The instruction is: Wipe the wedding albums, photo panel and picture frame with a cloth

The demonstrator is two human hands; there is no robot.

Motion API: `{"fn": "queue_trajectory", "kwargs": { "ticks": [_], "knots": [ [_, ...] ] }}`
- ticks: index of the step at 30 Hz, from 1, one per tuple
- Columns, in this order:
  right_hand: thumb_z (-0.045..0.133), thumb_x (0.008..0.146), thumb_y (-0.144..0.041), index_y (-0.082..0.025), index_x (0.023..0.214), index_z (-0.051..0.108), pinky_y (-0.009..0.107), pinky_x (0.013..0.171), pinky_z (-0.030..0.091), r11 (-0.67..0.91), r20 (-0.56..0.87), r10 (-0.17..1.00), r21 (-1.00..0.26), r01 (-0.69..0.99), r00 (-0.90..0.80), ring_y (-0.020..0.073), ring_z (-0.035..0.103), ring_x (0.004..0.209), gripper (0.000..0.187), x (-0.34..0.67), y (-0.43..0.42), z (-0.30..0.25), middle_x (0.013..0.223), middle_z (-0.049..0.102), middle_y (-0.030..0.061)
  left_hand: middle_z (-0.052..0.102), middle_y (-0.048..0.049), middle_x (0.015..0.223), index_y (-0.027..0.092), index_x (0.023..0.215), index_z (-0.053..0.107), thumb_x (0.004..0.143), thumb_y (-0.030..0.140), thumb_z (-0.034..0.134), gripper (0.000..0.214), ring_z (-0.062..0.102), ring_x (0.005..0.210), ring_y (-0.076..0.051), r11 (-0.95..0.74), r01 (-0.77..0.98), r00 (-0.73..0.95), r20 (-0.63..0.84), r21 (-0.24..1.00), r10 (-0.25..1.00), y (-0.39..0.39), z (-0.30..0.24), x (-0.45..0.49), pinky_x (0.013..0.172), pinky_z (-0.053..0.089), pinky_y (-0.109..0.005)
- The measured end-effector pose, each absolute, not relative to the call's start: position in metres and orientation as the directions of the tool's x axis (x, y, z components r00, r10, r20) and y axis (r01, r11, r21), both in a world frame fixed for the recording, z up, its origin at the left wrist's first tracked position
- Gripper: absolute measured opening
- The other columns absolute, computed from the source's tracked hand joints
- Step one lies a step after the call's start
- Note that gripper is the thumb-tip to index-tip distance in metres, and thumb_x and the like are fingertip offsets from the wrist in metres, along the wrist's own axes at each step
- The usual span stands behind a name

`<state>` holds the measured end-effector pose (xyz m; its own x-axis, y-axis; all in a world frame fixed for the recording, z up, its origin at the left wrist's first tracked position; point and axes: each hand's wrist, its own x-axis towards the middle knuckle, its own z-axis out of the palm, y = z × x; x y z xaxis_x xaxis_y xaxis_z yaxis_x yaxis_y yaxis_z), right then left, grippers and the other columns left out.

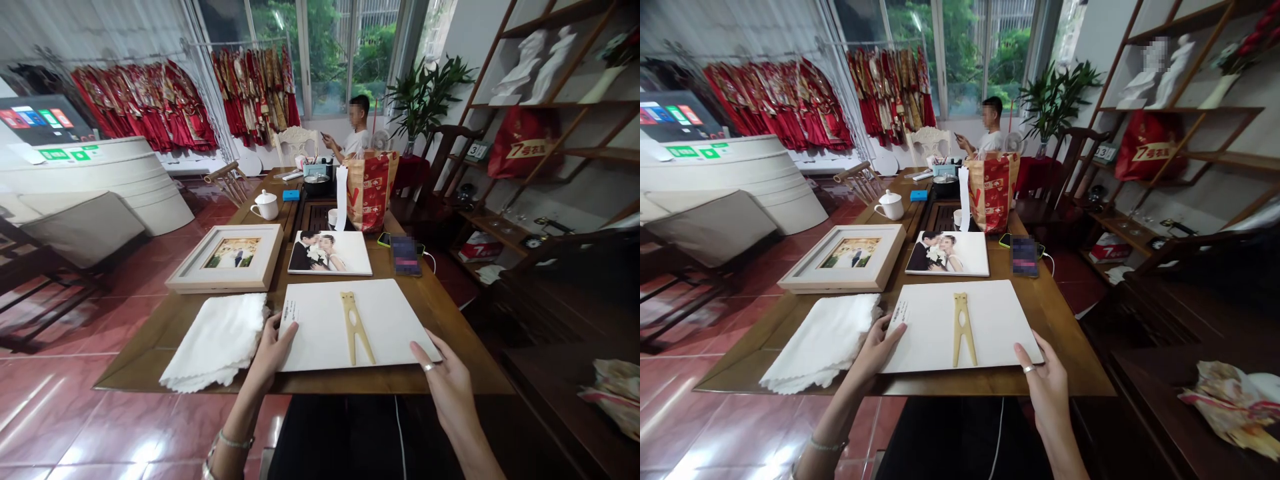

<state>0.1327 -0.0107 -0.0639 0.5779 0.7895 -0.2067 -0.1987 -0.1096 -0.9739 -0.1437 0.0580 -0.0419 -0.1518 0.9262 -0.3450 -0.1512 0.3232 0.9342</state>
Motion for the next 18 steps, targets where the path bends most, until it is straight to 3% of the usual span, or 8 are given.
{"fn": "queue_trajectory", "kwargs": {
  "ticks": [5, 8, 11, 14, 18],
  "knots": [
    [0.083, 0.057, -0.037, -0.020, 0.123, 0.056, 0.042, 0.099, 0.048, -0.134, -0.206, 0.862, -0.974, -0.184, 0.463, 0.0279, 0.061, 0.113, 0.074, 0.139, -0.016, -0.057, 0.122, 0.065, 0.0078, 0.059, -0.0131, 0.125, 0.018, 0.128, 0.046, 0.068, 0.036, 0.080, 0.072, 0.061, 0.108, -0.024, 0.277, -0.101, -0.032, -0.282, 0.955, 0.959, 0.051, -0.029, -0.146, 0.091, 0.049, -0.035],
    [0.086, 0.051, -0.030, -0.020, 0.127, 0.053, 0.039, 0.088, 0.055, -0.120, -0.155, 0.924, -0.986, -0.118, 0.349, 0.0255, 0.067, 0.099, 0.083, 0.150, -0.019, -0.058, 0.121, 0.066, 0.0085, 0.044, -0.0166, 0.141, 0.015, 0.135, 0.041, 0.057, 0.038, 0.085, 0.092, 0.043, 0.128, -0.030, 0.229, 0.134, 0.003, -0.231, 0.964, 0.973, 0.043, -0.026, -0.151, 0.107, 0.034, -0.041],
    [0.083, 0.056, -0.032, -0.018, 0.126, 0.053, 0.035, 0.075, 0.057, -0.136, -0.121, 0.946, -0.990, 0.028, 0.301, 0.0216, 0.069, 0.084, 0.078, 0.164, -0.019, -0.063, 0.115, 0.069, 0.0089, 0.030, -0.0173, 0.149, 0.016, 0.142, 0.033, 0.042, 0.036, 0.090, 0.117, 0.024, 0.138, -0.034, 0.090, 0.417, -0.007, -0.096, 0.904, 0.995, 0.036, -0.030, -0.156, 0.114, 0.017, -0.047],
    [0.080, 0.060, -0.038, -0.019, 0.126, 0.053, 0.035, 0.068, 0.057, -0.179, -0.110, 0.960, -0.948, 0.263, 0.258, 0.0209, 0.068, 0.075, 0.074, 0.176, -0.016, -0.067, 0.109, 0.071, 0.0073, 0.031, -0.0160, 0.148, 0.019, 0.146, 0.026, 0.041, 0.032, 0.089, 0.123, 0.022, 0.138, -0.036, -0.061, 0.512, 0.058, 0.037, 0.857, 0.998, 0.031, -0.035, -0.157, 0.113, 0.017, -0.051],
    [0.077, 0.063, -0.043, -0.022, 0.117, 0.054, 0.036, 0.076, 0.055, -0.118, -0.059, 0.988, -0.884, 0.451, 0.142, 0.0253, 0.068, 0.090, 0.062, 0.186, -0.011, -0.063, 0.104, 0.072, 0.0054, 0.038, -0.0146, 0.145, 0.021, 0.144, 0.031, 0.044, 0.030, 0.088, 0.115, 0.029, 0.136, -0.037, -0.111, 0.526, 0.047, 0.102, 0.843, 0.994, 0.028, -0.038, -0.157, 0.112, 0.021, -0.050]
  ]
}}
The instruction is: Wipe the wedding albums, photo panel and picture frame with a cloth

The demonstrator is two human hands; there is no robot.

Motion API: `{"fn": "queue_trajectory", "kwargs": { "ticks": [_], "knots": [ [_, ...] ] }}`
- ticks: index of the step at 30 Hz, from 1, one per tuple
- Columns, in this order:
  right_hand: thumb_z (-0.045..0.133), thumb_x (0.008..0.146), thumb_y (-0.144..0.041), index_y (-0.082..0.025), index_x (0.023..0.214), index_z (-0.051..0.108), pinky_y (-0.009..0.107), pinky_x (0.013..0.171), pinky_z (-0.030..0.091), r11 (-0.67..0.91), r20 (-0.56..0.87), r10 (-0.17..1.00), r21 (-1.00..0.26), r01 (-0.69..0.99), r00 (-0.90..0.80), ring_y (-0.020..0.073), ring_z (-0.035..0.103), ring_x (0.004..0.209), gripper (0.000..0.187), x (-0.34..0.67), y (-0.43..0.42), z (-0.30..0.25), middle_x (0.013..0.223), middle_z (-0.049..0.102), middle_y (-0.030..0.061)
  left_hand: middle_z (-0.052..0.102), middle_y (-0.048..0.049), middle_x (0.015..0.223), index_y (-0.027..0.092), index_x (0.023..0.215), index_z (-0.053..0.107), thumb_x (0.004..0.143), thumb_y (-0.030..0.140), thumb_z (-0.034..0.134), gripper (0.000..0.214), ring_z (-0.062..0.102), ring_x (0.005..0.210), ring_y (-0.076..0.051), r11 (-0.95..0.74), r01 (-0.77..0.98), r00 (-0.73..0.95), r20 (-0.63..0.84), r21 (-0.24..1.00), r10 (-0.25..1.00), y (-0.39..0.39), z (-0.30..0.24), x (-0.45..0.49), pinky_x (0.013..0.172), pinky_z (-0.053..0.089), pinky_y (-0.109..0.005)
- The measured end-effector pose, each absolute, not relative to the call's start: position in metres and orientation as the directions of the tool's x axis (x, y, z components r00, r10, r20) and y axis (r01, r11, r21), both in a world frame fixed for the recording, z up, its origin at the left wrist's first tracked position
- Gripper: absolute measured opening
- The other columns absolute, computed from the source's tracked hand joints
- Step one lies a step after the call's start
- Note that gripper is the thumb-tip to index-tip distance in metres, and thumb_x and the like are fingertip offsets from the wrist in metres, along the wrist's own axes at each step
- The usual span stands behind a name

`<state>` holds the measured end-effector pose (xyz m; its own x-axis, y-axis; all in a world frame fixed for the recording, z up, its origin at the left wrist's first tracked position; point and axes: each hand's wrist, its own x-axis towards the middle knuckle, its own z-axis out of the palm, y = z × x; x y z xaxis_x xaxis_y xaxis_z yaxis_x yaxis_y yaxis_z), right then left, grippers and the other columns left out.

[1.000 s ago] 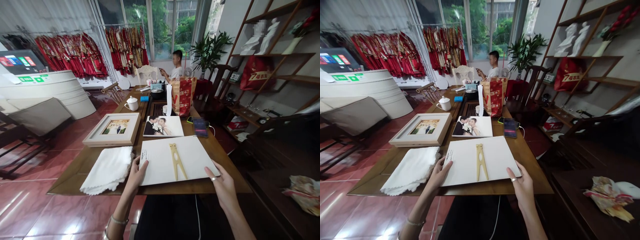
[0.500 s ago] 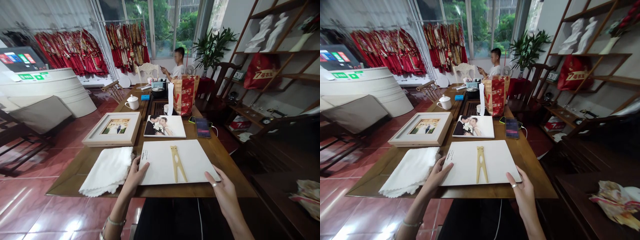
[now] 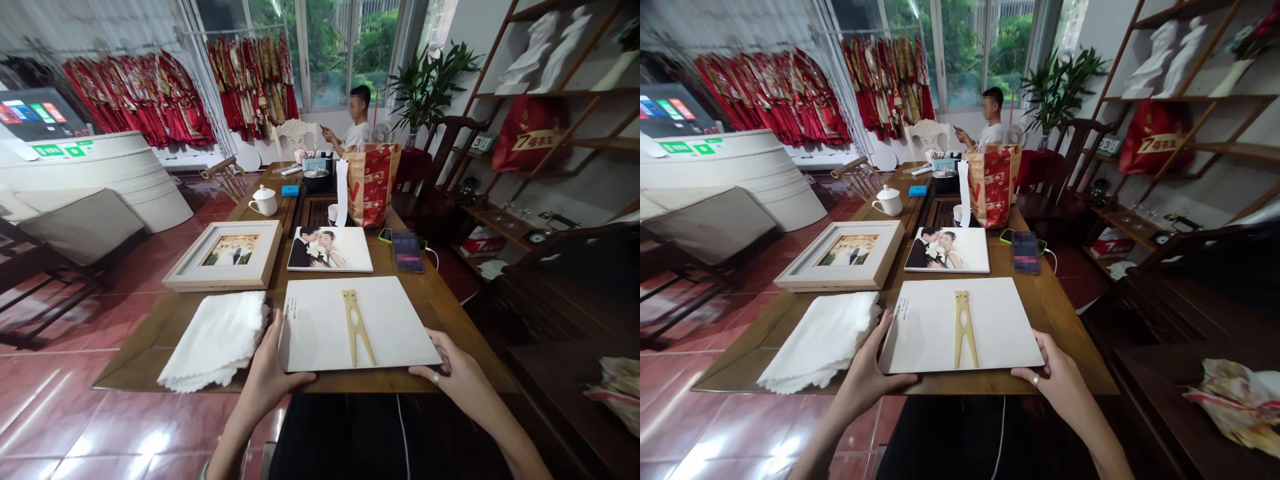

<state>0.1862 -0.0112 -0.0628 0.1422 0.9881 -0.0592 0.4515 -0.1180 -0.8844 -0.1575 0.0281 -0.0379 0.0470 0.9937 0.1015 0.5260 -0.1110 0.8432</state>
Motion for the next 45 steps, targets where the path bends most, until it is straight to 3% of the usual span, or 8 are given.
{"fn": "queue_trajectory", "kwargs": {
  "ticks": [15, 21, 25, 28, 31, 35, 40, 45],
  "knots": [
    [0.071, 0.067, -0.053, -0.029, 0.103, 0.048, 0.040, 0.078, 0.050, -0.051, -0.073, 0.997, -0.707, 0.705, -0.001, 0.0313, 0.069, 0.093, 0.050, 0.193, 0.000, -0.057, 0.101, 0.074, 0.0036, 0.039, -0.0189, 0.143, 0.018, 0.147, 0.022, 0.052, 0.033, 0.084, 0.115, 0.027, 0.135, -0.039, -0.179, 0.671, 0.126, 0.127, 0.719, 0.984, 0.028, -0.047, -0.160, 0.109, 0.023, -0.055],
    [0.069, 0.069, -0.048, -0.026, 0.112, 0.056, 0.028, 0.061, 0.048, -0.016, -0.074, 0.996, -0.709, 0.705, -0.051, 0.0180, 0.061, 0.060, 0.051, 0.204, -0.001, -0.054, 0.065, 0.064, -0.0051, 0.022, -0.0169, 0.152, 0.020, 0.148, 0.018, 0.071, 0.030, 0.069, 0.094, 0.013, 0.140, -0.038, -0.261, 0.731, 0.241, 0.119, 0.630, 0.963, 0.012, -0.036, -0.151, 0.108, 0.025, -0.057],
    [0.064, 0.073, -0.052, -0.023, 0.110, 0.063, 0.025, 0.055, 0.044, -0.019, 0.018, 0.999, -0.748, 0.663, 0.049, 0.0110, 0.046, 0.050, 0.048, 0.209, 0.003, -0.058, 0.060, 0.053, -0.0061, 0.025, -0.0042, 0.153, 0.032, 0.145, 0.029, 0.083, 0.012, 0.041, 0.066, 0.029, 0.138, -0.027, -0.438, 0.696, 0.445, 0.137, 0.568, 0.885, -0.015, -0.002, -0.174, 0.108, 0.034, -0.042],
    [0.061, 0.076, -0.053, -0.019, 0.108, 0.064, 0.027, 0.058, 0.046, 0.026, 0.176, 0.961, -0.826, 0.564, 0.214, 0.0130, 0.054, 0.060, 0.046, 0.201, 0.015, -0.063, 0.077, 0.061, 0.0008, 0.033, -0.0038, 0.149, 0.031, 0.146, 0.026, 0.074, 0.010, 0.044, 0.077, 0.028, 0.138, -0.029, -0.453, 0.794, 0.360, 0.285, 0.407, 0.888, -0.019, 0.002, -0.225, 0.111, 0.028, -0.047],
    [0.064, 0.074, -0.051, -0.023, 0.115, 0.063, 0.036, 0.079, 0.050, 0.123, 0.275, 0.937, -0.835, 0.536, 0.213, 0.0214, 0.061, 0.091, 0.050, 0.187, 0.032, -0.066, 0.109, 0.065, 0.0071, 0.040, -0.0098, 0.143, 0.026, 0.148, 0.019, 0.073, 0.014, 0.046, 0.081, 0.042, 0.128, -0.030, -0.383, 0.891, 0.281, 0.365, 0.245, 0.888, -0.006, -0.016, -0.272, 0.101, 0.041, -0.044],
    [0.065, 0.075, -0.045, -0.027, 0.121, 0.061, 0.048, 0.108, 0.032, 0.187, 0.264, 0.961, -0.836, 0.517, 0.079, 0.0264, 0.049, 0.125, 0.050, 0.177, 0.045, -0.066, 0.133, 0.057, 0.0057, 0.058, -0.0093, 0.116, 0.024, 0.134, 0.046, 0.070, 0.013, 0.047, 0.064, 0.057, 0.105, -0.028, -0.228, 0.970, 0.181, 0.365, 0.088, 0.913, 0.014, -0.033, -0.285, 0.077, 0.051, -0.033],
    [0.060, 0.081, -0.039, -0.028, 0.121, 0.061, 0.053, 0.111, 0.024, 0.214, 0.257, 0.966, -0.811, 0.544, 0.003, 0.0258, 0.043, 0.132, 0.041, 0.178, 0.042, -0.068, 0.135, 0.056, 0.0058, 0.059, -0.0064, 0.108, 0.023, 0.104, 0.063, 0.078, 0.015, 0.045, 0.032, 0.062, 0.082, -0.023, -0.270, 0.947, 0.164, 0.458, 0.174, 0.874, 0.020, -0.013, -0.238, 0.060, 0.045, -0.026],
    [0.059, 0.083, -0.038, -0.029, 0.121, 0.061, 0.052, 0.112, 0.023, 0.220, 0.234, 0.972, -0.841, 0.494, -0.034, 0.0243, 0.041, 0.133, 0.040, 0.181, 0.044, -0.068, 0.136, 0.054, 0.0043, 0.054, -0.0092, 0.106, 0.022, 0.135, 0.045, 0.074, 0.011, 0.048, 0.062, 0.054, 0.096, -0.027, -0.464, 0.868, 0.280, 0.598, 0.175, 0.751, 0.036, 0.005, -0.167, 0.078, 0.045, -0.033]
  ]
}}
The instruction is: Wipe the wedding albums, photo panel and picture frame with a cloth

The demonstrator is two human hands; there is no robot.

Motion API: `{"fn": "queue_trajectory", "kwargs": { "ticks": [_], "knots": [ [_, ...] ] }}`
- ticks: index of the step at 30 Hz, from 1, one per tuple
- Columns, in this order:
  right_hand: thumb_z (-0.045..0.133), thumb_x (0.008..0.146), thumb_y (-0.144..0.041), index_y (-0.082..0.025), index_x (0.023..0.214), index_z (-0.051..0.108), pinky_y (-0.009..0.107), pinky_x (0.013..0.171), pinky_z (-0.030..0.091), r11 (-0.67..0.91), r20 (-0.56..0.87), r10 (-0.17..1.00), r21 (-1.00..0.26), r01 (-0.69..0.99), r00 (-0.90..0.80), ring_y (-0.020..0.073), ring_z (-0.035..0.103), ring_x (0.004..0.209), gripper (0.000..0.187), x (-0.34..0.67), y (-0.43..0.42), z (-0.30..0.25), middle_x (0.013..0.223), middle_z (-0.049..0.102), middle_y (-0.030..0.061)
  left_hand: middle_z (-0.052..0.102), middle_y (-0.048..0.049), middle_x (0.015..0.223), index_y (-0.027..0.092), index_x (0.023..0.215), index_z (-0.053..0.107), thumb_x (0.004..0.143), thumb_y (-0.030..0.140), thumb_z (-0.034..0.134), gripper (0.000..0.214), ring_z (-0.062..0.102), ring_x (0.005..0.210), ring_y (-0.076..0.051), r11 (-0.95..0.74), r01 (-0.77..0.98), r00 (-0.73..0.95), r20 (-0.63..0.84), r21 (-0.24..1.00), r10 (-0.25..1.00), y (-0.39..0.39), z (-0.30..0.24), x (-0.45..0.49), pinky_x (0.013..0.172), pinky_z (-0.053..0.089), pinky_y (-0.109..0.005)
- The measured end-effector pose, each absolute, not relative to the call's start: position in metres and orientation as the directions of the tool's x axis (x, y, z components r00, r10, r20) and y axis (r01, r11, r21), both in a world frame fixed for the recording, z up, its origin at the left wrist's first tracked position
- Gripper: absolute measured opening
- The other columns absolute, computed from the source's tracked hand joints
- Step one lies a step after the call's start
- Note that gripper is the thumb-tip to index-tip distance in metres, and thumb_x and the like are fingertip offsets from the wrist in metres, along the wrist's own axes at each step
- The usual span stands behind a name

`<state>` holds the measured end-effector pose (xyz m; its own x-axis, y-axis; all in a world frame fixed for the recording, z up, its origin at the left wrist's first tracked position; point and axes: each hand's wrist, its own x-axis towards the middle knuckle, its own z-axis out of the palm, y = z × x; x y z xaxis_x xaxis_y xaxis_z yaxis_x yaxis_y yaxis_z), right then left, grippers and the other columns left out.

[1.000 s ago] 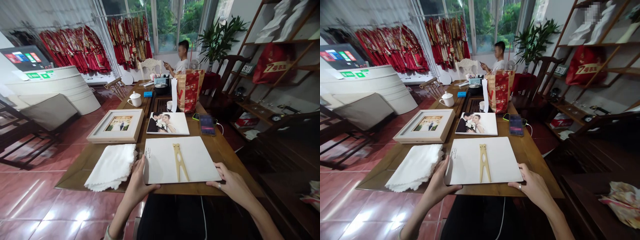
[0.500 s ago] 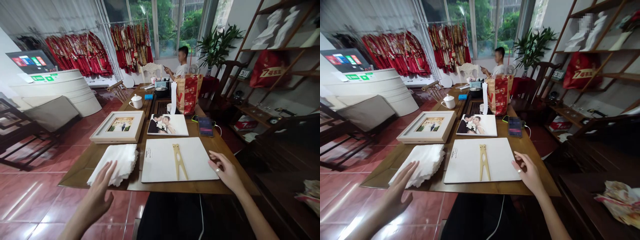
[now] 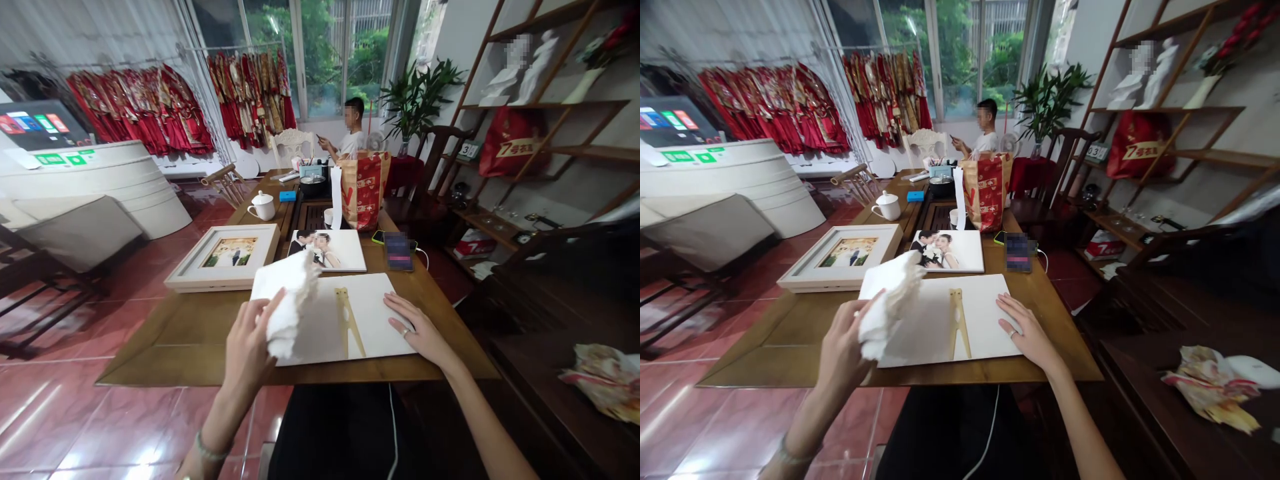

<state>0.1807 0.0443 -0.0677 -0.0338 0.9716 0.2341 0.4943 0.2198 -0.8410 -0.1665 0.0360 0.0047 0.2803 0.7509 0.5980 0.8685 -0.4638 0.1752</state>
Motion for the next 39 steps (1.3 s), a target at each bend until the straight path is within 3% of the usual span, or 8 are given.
{"fn": "queue_trajectory", "kwargs": {
  "ticks": [4, 7, 9, 12, 17, 22, 26, 39],
  "knots": [
    [0.058, 0.083, -0.038, -0.028, 0.116, 0.065, 0.048, 0.109, 0.032, 0.250, 0.264, 0.963, -0.796, 0.551, -0.055, 0.0236, 0.050, 0.123, 0.035, 0.178, 0.055, -0.067, 0.127, 0.059, 0.0043, 0.048, -0.0112, 0.122, 0.023, 0.139, 0.040, 0.065, 0.002, 0.050, 0.078, 0.045, 0.116, -0.030, -0.491, 0.862, 0.390, 0.454, 0.126, 0.801, 0.065, -0.007, -0.130, 0.093, 0.041, -0.041],
    [0.052, 0.087, -0.037, -0.027, 0.115, 0.065, 0.043, 0.107, 0.038, 0.255, 0.299, 0.953, -0.725, 0.640, -0.041, 0.0232, 0.052, 0.118, 0.033, 0.173, 0.063, -0.069, 0.121, 0.059, 0.0074, 0.030, -0.0132, 0.147, 0.022, 0.141, 0.037, 0.063, 0.003, 0.054, 0.082, 0.026, 0.135, -0.032, -0.514, 0.850, 0.459, 0.315, 0.114, 0.830, 0.084, -0.019, -0.120, 0.102, 0.034, -0.043],
    [0.050, 0.088, -0.038, -0.027, 0.122, 0.061, 0.046, 0.109, 0.035, 0.256, 0.292, 0.954, -0.692, 0.675, -0.062, 0.0249, 0.047, 0.126, 0.037, 0.170, 0.066, -0.073, 0.131, 0.054, 0.0081, 0.022, -0.0139, 0.152, 0.022, 0.145, 0.029, 0.068, 0.011, 0.059, 0.083, 0.025, 0.137, -0.033, -0.507, 0.855, 0.472, 0.241, 0.108, 0.848, 0.094, -0.021, -0.119, 0.102, 0.034, -0.044],
    [0.045, 0.091, -0.039, -0.028, 0.132, 0.052, 0.050, 0.113, 0.026, 0.249, 0.244, 0.964, -0.676, 0.693, -0.109, 0.0259, 0.033, 0.138, 0.043, 0.170, 0.068, -0.079, 0.146, 0.042, 0.0057, 0.026, -0.0131, 0.152, 0.024, 0.146, 0.029, 0.075, 0.017, 0.058, 0.077, 0.024, 0.138, -0.033, -0.438, 0.895, 0.421, 0.163, 0.085, 0.892, 0.103, -0.019, -0.118, 0.105, 0.030, -0.047],
    [0.042, 0.093, -0.042, -0.028, 0.136, 0.048, 0.049, 0.115, 0.024, 0.249, 0.223, 0.967, -0.692, 0.678, -0.128, 0.0235, 0.027, 0.141, 0.045, 0.172, 0.068, -0.082, 0.149, 0.038, 0.0041, 0.025, -0.0095, 0.153, 0.025, 0.144, 0.032, 0.067, 0.004, 0.056, 0.083, 0.015, 0.141, -0.029, -0.369, 0.927, 0.366, 0.052, 0.074, 0.929, 0.085, -0.016, -0.114, 0.112, 0.018, -0.045],
    [0.044, 0.093, -0.042, -0.028, 0.135, 0.049, 0.048, 0.115, 0.025, 0.248, 0.230, 0.966, -0.705, 0.664, -0.116, 0.0231, 0.029, 0.140, 0.045, 0.173, 0.066, -0.080, 0.148, 0.040, 0.0038, 0.013, -0.0033, 0.156, 0.029, 0.146, 0.027, 0.055, 0.001, 0.054, 0.099, 0.006, 0.143, -0.029, -0.369, 0.926, 0.369, 0.020, 0.077, 0.929, 0.011, -0.021, -0.114, 0.114, 0.013, -0.046],
    [0.044, 0.093, -0.042, -0.029, 0.135, 0.048, 0.048, 0.115, 0.025, 0.273, 0.252, 0.959, -0.697, 0.663, -0.130, 0.0232, 0.030, 0.140, 0.045, 0.173, 0.065, -0.080, 0.148, 0.041, 0.0036, 0.010, -0.0003, 0.156, 0.031, 0.147, 0.024, 0.056, 0.005, 0.052, 0.099, 0.006, 0.143, -0.026, -0.388, 0.919, 0.388, 0.018, 0.062, 0.921, -0.018, -0.023, -0.115, 0.113, 0.014, -0.044],
    [0.043, 0.092, -0.044, -0.028, 0.135, 0.049, 0.047, 0.115, 0.025, 0.252, 0.222, 0.966, -0.695, 0.673, -0.133, 0.0235, 0.029, 0.140, 0.046, 0.175, 0.068, -0.078, 0.148, 0.040, 0.0034, 0.023, -0.0161, 0.152, 0.022, 0.146, 0.028, 0.082, 0.025, 0.059, 0.071, 0.018, 0.140, -0.035, -0.280, 0.960, 0.280, 0.002, 0.012, 0.960, 0.111, -0.011, -0.076, 0.109, 0.021, -0.050]
  ]
}}
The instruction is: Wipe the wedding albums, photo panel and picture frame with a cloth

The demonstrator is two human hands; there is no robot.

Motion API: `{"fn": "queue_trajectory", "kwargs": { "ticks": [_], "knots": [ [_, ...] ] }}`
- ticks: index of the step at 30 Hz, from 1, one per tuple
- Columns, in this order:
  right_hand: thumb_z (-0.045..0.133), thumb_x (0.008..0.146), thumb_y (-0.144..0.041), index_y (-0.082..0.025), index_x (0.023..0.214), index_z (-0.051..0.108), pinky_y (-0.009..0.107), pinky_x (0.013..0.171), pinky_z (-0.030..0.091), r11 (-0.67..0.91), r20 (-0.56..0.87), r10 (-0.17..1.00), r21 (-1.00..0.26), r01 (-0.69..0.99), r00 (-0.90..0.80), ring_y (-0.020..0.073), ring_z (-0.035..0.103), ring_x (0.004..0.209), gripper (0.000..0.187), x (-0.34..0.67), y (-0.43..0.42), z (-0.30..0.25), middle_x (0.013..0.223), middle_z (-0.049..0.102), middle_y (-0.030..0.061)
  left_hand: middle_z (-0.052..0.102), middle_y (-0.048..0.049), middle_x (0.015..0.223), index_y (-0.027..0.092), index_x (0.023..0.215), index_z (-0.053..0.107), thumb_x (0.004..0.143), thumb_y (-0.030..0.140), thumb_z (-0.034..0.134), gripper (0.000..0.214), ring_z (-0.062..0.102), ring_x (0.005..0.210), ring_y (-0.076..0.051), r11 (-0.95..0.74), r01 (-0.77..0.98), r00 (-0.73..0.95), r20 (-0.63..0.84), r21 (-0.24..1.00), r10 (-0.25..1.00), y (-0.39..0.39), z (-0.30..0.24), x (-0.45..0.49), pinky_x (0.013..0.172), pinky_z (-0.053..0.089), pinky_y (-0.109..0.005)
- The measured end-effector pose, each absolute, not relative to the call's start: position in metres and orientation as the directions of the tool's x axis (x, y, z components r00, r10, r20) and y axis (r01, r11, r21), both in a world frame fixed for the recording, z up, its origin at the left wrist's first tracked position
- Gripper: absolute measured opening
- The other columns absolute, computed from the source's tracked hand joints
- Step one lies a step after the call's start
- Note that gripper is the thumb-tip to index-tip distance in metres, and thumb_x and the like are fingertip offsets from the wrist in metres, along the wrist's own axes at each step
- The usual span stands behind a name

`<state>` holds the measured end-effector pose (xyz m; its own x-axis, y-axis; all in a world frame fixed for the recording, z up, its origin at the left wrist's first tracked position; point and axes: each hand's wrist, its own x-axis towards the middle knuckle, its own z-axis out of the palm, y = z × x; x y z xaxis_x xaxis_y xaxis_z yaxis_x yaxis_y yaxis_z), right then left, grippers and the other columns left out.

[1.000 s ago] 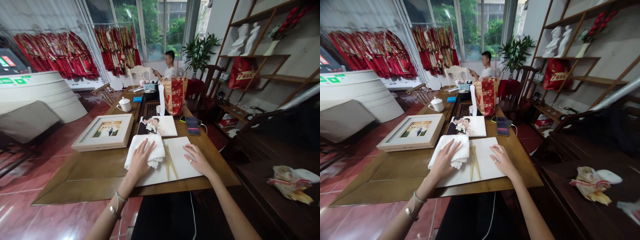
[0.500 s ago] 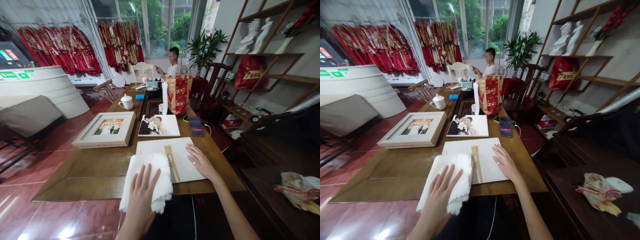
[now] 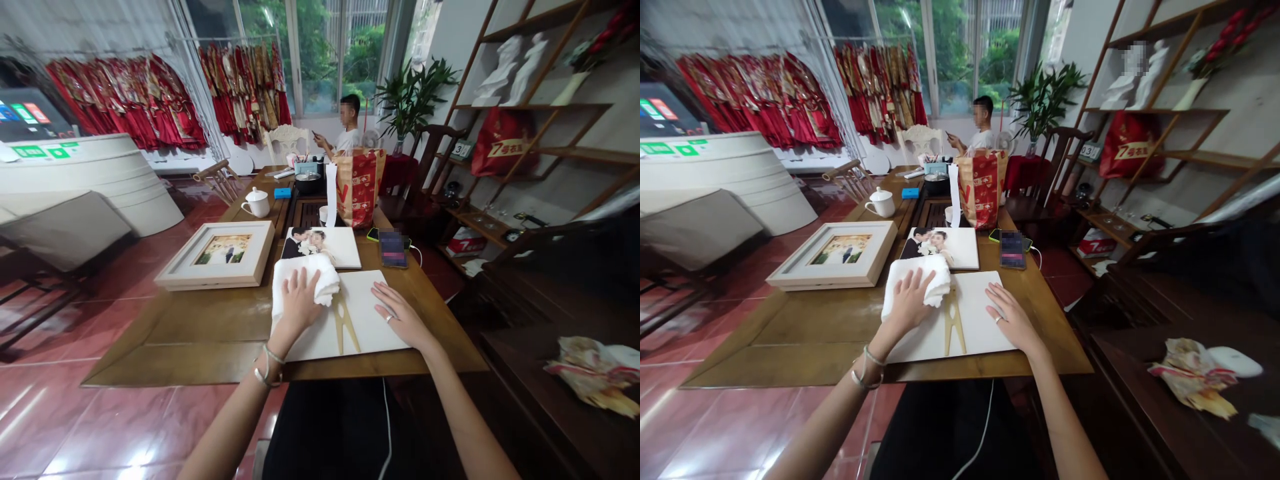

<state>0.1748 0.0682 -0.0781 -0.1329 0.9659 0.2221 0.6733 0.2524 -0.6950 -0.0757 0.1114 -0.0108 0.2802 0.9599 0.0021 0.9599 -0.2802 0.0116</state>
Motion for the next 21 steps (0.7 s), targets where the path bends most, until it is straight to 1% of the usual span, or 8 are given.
{"fn": "queue_trajectory", "kwargs": {
  "ticks": [4, 8, 11, 13, 16, 19, 21],
  "knots": [
    [0.045, 0.091, -0.046, -0.028, 0.132, 0.052, 0.047, 0.115, 0.025, 0.253, 0.235, 0.965, -0.709, 0.658, -0.118, 0.0240, 0.031, 0.139, 0.045, 0.175, 0.069, -0.080, 0.146, 0.043, 0.0037, 0.024, -0.0128, 0.153, 0.025, 0.146, 0.028, 0.078, 0.020, 0.062, 0.077, 0.017, 0.140, -0.032, -0.282, 0.959, 0.282, 0.007, 0.014, 0.959, 0.080, -0.015, -0.082, 0.111, 0.019, -0.048],
    [0.045, 0.091, -0.045, -0.028, 0.132, 0.053, 0.046, 0.116, 0.024, 0.259, 0.247, 0.962, -0.712, 0.653, -0.113, 0.0235, 0.032, 0.139, 0.045, 0.174, 0.069, -0.081, 0.146, 0.043, 0.0042, 0.016, -0.0088, 0.155, 0.028, 0.147, 0.024, 0.068, 0.019, 0.065, 0.089, 0.008, 0.142, -0.031, -0.306, 0.950, 0.307, -0.022, 0.058, 0.951, 0.026, -0.021, -0.088, 0.112, 0.014, -0.048],
    [0.045, 0.091, -0.045, -0.028, 0.132, 0.053, 0.047, 0.116, 0.024, 0.245, 0.235, 0.966, -0.719, 0.651, -0.105, 0.0236, 0.031, 0.139, 0.045, 0.174, 0.069, -0.081, 0.146, 0.043, 0.0044, 0.012, -0.0049, 0.156, 0.031, 0.147, 0.024, 0.063, 0.017, 0.063, 0.094, 0.005, 0.143, -0.030, -0.296, 0.952, 0.301, -0.057, 0.081, 0.952, -0.011, -0.025, -0.088, 0.113, 0.012, -0.048],
    [0.046, 0.091, -0.045, -0.028, 0.131, 0.053, 0.048, 0.116, 0.024, 0.242, 0.234, 0.967, -0.723, 0.647, -0.101, 0.0235, 0.031, 0.139, 0.045, 0.173, 0.069, -0.081, 0.146, 0.043, 0.0045, 0.012, -0.0029, 0.156, 0.032, 0.146, 0.025, 0.062, 0.014, 0.061, 0.094, 0.006, 0.143, -0.029, -0.287, 0.955, 0.291, -0.038, 0.074, 0.956, -0.026, -0.026, -0.087, 0.113, 0.013, -0.048],
    [0.046, 0.091, -0.044, -0.027, 0.132, 0.053, 0.047, 0.116, 0.024, 0.261, 0.249, 0.962, -0.718, 0.646, -0.112, 0.0231, 0.032, 0.139, 0.045, 0.173, 0.069, -0.082, 0.146, 0.044, 0.0051, 0.015, -0.0021, 0.156, 0.032, 0.145, 0.028, 0.064, 0.015, 0.058, 0.088, 0.008, 0.143, -0.027, -0.289, 0.954, 0.289, 0.011, 0.081, 0.957, -0.025, -0.025, -0.087, 0.112, 0.015, -0.047],
    [0.045, 0.091, -0.044, -0.027, 0.132, 0.052, 0.048, 0.115, 0.024, 0.279, 0.266, 0.956, -0.714, 0.642, -0.120, 0.0231, 0.032, 0.139, 0.044, 0.174, 0.070, -0.083, 0.146, 0.043, 0.0046, 0.020, -0.0047, 0.155, 0.031, 0.145, 0.030, 0.069, 0.019, 0.058, 0.082, 0.011, 0.142, -0.028, -0.316, 0.944, 0.314, 0.036, 0.096, 0.949, -0.001, -0.024, -0.088, 0.111, 0.017, -0.046],
    [0.046, 0.091, -0.044, -0.028, 0.132, 0.052, 0.048, 0.115, 0.024, 0.278, 0.266, 0.957, -0.719, 0.637, -0.117, 0.0231, 0.032, 0.139, 0.044, 0.174, 0.069, -0.083, 0.146, 0.043, 0.0043, 0.023, -0.0073, 0.154, 0.029, 0.145, 0.030, 0.071, 0.021, 0.060, 0.080, 0.014, 0.142, -0.029, -0.329, 0.941, 0.327, 0.036, 0.081, 0.944, 0.024, -0.022, -0.088, 0.110, 0.019, -0.047]
  ]
}}
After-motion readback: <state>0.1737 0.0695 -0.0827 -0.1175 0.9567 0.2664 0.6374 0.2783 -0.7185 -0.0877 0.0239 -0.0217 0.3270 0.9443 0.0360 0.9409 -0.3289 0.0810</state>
